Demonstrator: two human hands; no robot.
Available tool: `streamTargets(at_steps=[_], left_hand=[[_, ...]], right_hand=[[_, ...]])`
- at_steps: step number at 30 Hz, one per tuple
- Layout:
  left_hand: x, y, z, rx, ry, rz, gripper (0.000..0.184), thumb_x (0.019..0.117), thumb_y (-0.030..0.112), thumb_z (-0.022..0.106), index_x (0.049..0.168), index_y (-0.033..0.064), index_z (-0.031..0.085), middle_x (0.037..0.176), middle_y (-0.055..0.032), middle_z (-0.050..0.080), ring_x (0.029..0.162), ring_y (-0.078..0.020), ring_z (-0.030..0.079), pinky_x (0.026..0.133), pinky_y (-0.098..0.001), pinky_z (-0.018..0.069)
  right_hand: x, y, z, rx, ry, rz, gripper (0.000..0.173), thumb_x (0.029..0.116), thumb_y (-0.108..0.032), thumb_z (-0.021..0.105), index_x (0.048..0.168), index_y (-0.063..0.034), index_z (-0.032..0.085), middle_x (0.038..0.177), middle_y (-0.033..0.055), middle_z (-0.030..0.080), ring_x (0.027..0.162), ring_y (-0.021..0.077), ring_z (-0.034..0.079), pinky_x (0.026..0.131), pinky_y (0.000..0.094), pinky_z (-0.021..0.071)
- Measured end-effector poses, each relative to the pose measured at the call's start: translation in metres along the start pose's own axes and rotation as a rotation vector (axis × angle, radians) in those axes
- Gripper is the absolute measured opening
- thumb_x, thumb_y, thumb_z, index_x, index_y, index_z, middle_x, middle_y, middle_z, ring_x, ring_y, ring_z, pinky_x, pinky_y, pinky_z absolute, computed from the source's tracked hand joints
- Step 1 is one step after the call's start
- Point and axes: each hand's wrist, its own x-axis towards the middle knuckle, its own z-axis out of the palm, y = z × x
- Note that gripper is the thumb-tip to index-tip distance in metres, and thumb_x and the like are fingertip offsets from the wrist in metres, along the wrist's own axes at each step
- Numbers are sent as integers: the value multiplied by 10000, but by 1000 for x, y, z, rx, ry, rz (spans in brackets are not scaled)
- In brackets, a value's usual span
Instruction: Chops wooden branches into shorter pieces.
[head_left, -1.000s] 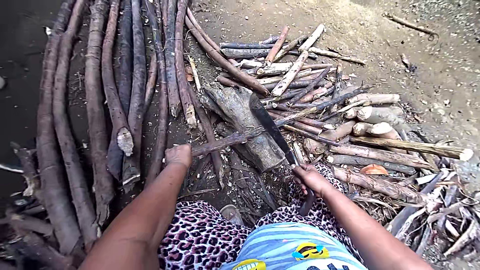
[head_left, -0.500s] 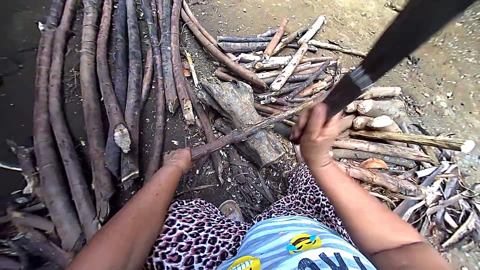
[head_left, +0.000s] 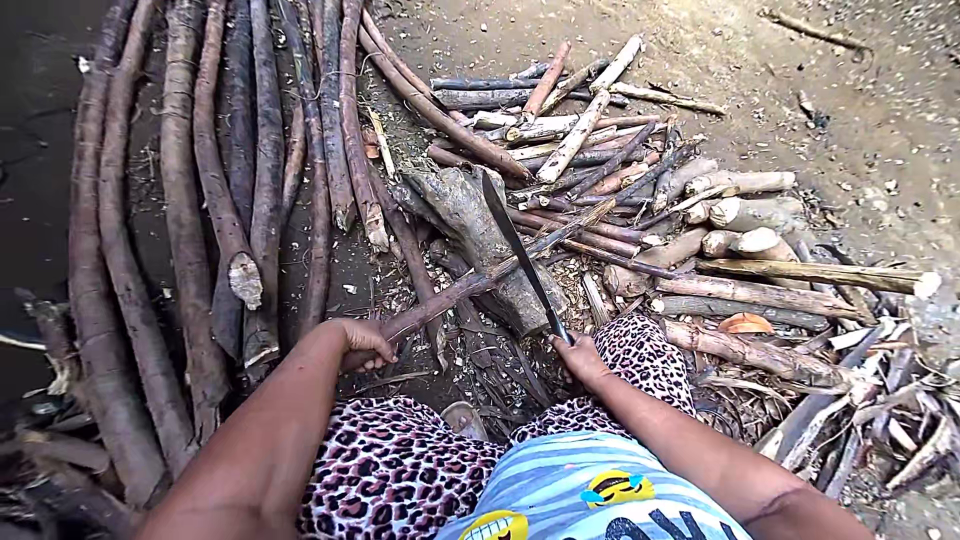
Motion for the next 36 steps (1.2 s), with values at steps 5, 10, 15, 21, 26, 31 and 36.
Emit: streamTargets(at_steps=[5,10,15,21,26,31,36], left_hand=[[16,-2,-1,265,339,63,311,956,133,743,1179,-49,626,952,-189,651,790,-263,628,776,-457,533],[12,-1,4,351,595,63,466,961,209,739,1340,-19,594,1284,-311,644,1237,-501,607,1021,-710,448],[20,-6,7,358,415,101,745,920,141,790,1502,-80,381,1376,-346,568,1301,-499,560,1088,-656,422],[15,-3,14,475,212,77,732,961,87,726,1506,-138,293,1368,-362,541,1258,-475,577,1050,-617,451],[13,0,11,498,283,99,742,944,50,738,1512,-130,296,1424,-363,511,1343,-485,524,1116,-608,410],[5,-6,4,450,410,97,747,947,36,728,1532,-114,287,1477,-376,457,1381,-528,474,1128,-642,395],[-36,-6,-11,356,581,247,584,860,75,846,1363,-27,567,1252,-331,628,1192,-522,602,1009,-705,454]], right_hand=[[-7,-10,12,16,-59,41,324,1126,-324,424,1158,-20,534,674,41,480,448,138,487,466,305,497],[-33,-33,2,130,-39,-14,348,1135,-316,392,1081,-12,552,625,12,479,437,112,492,446,272,492],[-70,-99,-22,193,73,-424,305,1129,-228,391,1066,1,582,612,-20,521,450,56,513,467,226,505],[-90,-197,-57,294,396,-1335,236,1127,-189,318,1053,-52,495,668,-77,541,524,62,575,501,302,578],[-44,-123,-14,24,464,-938,371,1123,-292,311,1155,45,462,630,46,528,481,162,558,486,367,550],[-4,-20,26,-342,-32,28,445,1133,-350,366,1309,28,523,1027,193,623,817,279,666,787,460,558],[-3,-32,11,-414,-28,19,461,1130,-350,381,1356,33,503,1113,231,640,966,325,677,884,486,539]])
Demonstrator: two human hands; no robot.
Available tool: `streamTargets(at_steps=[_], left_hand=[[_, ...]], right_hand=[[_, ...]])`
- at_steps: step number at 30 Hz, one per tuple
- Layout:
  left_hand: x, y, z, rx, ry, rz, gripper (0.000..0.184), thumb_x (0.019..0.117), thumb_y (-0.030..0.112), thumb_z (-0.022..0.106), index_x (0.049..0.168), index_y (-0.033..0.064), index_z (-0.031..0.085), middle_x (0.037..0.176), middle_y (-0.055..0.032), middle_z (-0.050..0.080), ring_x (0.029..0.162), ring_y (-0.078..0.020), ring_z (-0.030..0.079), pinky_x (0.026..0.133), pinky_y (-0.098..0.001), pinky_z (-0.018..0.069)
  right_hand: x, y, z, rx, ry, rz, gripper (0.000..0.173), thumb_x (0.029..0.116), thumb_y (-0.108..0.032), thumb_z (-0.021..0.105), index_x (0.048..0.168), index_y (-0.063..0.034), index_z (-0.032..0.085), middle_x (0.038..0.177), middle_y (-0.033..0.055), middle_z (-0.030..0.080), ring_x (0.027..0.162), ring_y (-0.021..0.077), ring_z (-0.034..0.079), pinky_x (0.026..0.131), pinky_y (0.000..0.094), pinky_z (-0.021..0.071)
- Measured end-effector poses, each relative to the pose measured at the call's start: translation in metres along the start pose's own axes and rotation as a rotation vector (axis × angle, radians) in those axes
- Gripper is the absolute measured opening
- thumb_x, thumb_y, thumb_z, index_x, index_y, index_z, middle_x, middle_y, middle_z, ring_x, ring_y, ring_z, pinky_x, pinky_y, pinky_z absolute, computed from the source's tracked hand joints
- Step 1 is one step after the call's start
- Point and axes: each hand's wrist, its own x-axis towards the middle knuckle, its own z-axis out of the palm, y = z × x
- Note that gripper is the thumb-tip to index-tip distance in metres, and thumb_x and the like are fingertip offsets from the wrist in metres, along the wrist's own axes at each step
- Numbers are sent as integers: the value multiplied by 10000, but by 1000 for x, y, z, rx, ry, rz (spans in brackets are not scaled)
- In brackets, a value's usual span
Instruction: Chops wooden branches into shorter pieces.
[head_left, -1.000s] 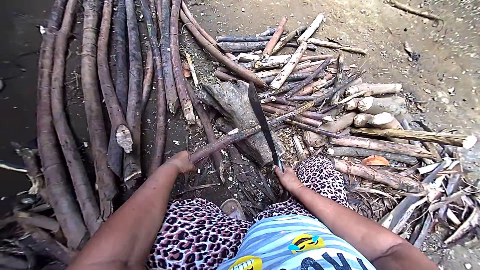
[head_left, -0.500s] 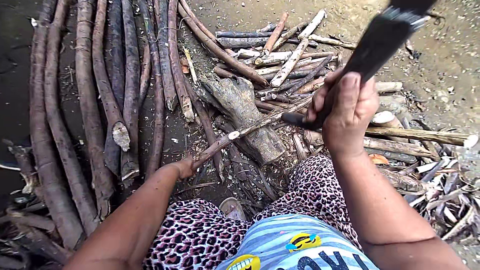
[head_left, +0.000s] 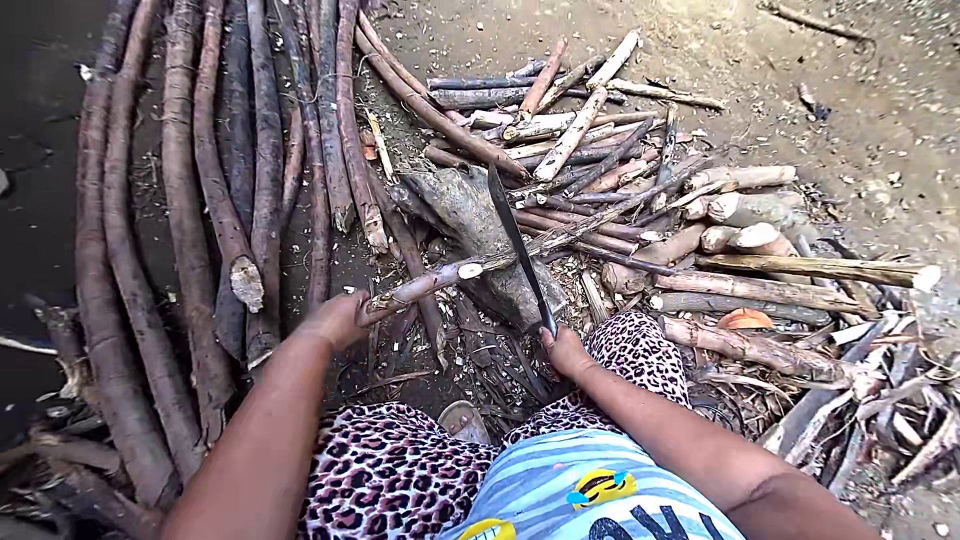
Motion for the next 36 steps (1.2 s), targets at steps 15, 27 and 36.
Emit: streamTargets(at_steps=[15,27,36], left_hand=[[-150,329,-125,697,261,687,86,899,68,750,978,84,720,962,-162,692,917,-401,689,706,-604,539],[-110,232,-179,319,350,610,343,845,81,867,1171,105,764,1122,-157,742,1016,-326,712,916,-600,540],[-123,225,-189,306,395,630,324,837,83,872,1142,134,778,1074,-115,755,965,-280,719,868,-588,558]], right_hand=[[-3,14,-16,147,-105,-12,485,1124,-387,391,1363,21,500,1072,209,640,897,302,687,810,465,569],[-23,-5,-49,571,174,-373,315,1115,-239,434,1233,43,507,732,71,538,545,159,578,580,346,564],[7,20,-3,364,-197,5,407,1131,-356,388,1304,-1,484,814,113,542,564,202,577,577,365,546]])
